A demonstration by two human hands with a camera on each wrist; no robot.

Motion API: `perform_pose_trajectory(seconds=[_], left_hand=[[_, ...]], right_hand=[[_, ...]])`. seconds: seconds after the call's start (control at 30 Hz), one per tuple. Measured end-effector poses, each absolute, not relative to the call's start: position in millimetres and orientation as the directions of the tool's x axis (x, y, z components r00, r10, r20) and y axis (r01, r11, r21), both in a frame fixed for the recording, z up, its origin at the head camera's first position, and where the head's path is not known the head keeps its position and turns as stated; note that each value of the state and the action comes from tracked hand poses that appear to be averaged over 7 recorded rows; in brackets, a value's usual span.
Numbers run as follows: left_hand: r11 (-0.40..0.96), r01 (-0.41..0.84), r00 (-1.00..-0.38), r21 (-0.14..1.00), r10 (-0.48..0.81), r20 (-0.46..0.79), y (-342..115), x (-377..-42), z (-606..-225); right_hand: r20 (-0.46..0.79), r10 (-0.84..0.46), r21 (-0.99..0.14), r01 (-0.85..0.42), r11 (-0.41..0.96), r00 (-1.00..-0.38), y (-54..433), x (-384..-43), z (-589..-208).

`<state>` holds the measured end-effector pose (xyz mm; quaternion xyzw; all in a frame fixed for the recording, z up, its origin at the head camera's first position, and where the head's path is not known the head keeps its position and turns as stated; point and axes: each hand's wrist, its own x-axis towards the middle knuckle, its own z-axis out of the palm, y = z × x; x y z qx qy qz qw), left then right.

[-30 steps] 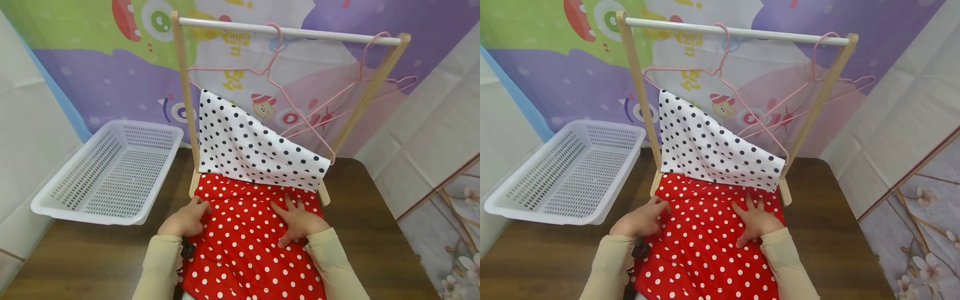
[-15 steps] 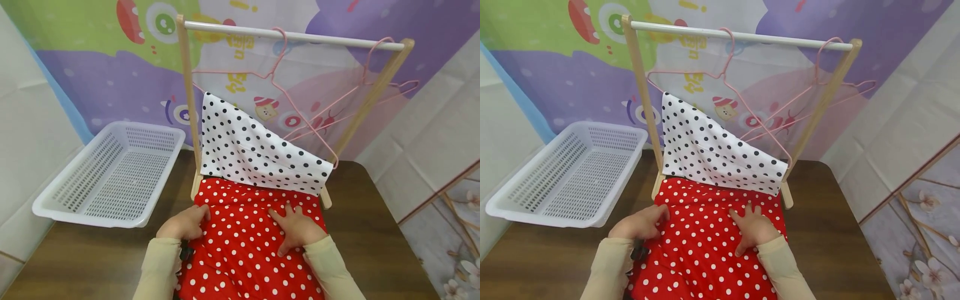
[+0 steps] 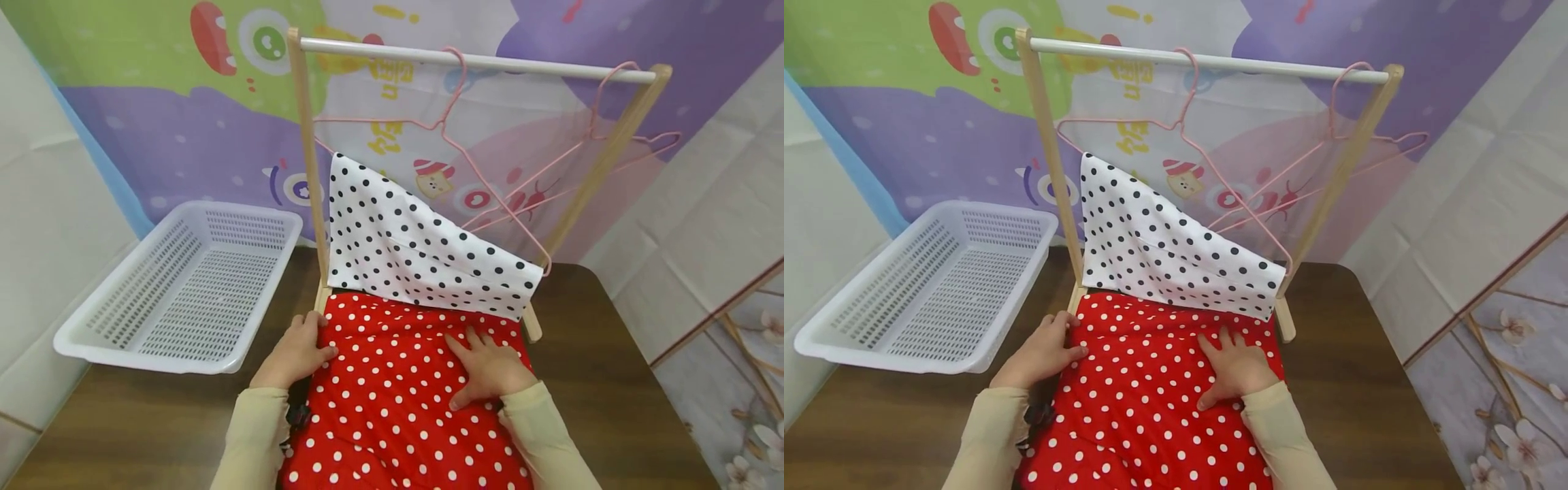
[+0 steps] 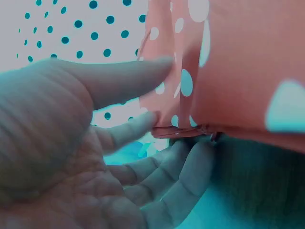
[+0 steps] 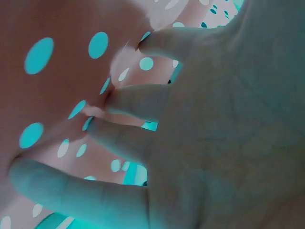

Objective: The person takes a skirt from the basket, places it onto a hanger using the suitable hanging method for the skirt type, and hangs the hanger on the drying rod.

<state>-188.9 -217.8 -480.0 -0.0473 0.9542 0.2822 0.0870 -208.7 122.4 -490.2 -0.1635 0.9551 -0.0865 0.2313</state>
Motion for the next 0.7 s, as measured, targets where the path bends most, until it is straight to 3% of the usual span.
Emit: perform_pose_trajectory(seconds=[0.23, 0.37, 0.5, 0.7], left_hand=[[0.894, -0.038, -0.995, 0.446, 0.008, -0.100, -220.5, -192.7, -482.1], [0.913, -0.074, -0.997, 0.401, -0.054, -0.061, -215.9, -196.1, -482.4], [0.911, -0.094, -0.996, 0.401, -0.086, -0.037, -204.4, -198.8, -483.9], [0.897, -0.037, -0.999, 0.441, -0.037, -0.009, -189.9, -197.4, -490.0]], right_hand=[[-0.343, -0.413, -0.398, -0.268, 0.877, -0.843, 138.6, -223.9, -504.6], [-0.329, -0.442, -0.451, -0.273, 0.850, -0.834, 146.7, -231.0, -508.5], [-0.318, -0.449, -0.516, -0.245, 0.821, -0.835, 162.7, -234.8, -506.7], [-0.301, -0.459, -0.568, -0.230, 0.791, -0.836, 180.1, -235.6, -505.5]])
